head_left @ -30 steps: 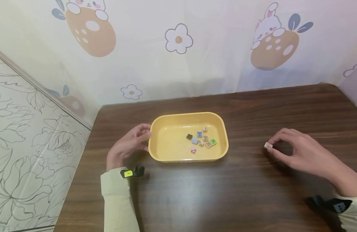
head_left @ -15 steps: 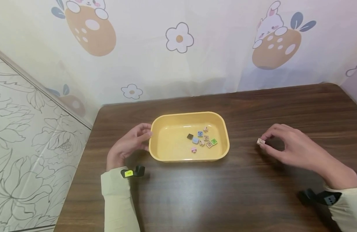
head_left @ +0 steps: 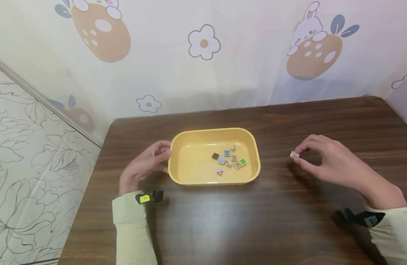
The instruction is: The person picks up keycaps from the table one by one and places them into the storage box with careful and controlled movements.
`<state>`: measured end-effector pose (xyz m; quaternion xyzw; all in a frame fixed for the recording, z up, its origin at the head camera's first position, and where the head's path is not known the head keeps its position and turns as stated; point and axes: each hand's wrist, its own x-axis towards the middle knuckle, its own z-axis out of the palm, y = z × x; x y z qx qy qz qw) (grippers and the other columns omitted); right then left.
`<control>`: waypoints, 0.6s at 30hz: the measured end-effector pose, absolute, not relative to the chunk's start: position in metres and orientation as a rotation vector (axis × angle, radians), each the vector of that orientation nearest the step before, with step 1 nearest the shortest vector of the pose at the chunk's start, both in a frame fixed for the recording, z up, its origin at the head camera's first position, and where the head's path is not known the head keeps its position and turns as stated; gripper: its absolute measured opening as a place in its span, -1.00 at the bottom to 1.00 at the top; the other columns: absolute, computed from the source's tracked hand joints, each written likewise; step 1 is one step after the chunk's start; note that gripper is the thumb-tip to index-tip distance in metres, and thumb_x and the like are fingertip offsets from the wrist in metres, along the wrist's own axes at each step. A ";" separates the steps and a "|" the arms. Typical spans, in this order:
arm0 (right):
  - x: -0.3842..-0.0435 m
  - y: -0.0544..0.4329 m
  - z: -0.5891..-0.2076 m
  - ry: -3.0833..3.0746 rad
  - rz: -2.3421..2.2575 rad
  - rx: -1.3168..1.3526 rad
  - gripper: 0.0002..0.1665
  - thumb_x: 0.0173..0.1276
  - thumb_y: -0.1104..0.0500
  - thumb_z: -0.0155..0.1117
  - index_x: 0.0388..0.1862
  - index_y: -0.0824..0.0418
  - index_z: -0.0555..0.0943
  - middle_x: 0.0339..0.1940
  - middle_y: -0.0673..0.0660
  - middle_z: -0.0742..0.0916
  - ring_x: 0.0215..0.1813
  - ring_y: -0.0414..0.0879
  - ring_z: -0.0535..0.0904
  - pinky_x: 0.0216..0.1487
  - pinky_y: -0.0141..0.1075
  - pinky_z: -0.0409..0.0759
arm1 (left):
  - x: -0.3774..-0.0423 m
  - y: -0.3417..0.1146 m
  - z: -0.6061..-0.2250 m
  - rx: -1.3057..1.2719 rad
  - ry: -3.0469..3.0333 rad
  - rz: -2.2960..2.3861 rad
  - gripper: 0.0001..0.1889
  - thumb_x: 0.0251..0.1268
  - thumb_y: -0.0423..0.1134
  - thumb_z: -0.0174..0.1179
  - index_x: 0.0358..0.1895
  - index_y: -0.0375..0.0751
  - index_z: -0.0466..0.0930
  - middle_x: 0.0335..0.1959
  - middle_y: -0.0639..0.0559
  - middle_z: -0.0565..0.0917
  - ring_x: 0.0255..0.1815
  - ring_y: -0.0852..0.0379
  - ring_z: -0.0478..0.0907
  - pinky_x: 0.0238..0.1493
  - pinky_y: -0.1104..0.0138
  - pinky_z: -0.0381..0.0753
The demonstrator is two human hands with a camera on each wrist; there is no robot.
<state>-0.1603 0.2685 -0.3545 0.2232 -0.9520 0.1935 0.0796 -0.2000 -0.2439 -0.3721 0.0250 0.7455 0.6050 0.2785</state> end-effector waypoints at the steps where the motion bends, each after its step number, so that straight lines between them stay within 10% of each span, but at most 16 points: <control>1: -0.161 0.267 -0.354 -2.840 0.579 0.675 -0.70 0.14 0.14 0.69 -0.19 -0.08 0.76 -0.16 -0.10 0.76 -0.13 -0.12 0.63 -0.22 -0.26 0.61 | -0.200 -0.244 -0.372 0.063 2.001 1.623 -0.55 0.66 -0.27 0.07 0.43 -0.37 0.26 0.13 -0.22 0.56 0.05 -0.02 0.63 -0.10 0.14 0.83; 18: -0.173 0.234 -0.340 -2.853 0.671 0.716 -0.71 0.17 0.14 0.67 -0.20 -0.16 0.76 -0.18 -0.21 0.73 -0.06 -0.14 0.62 -0.13 -0.18 0.64 | -0.201 -0.245 -0.374 0.085 2.001 1.621 -0.53 0.63 -0.28 0.11 0.42 -0.39 0.24 0.19 -0.31 0.56 0.08 -0.03 0.63 -0.08 0.13 0.84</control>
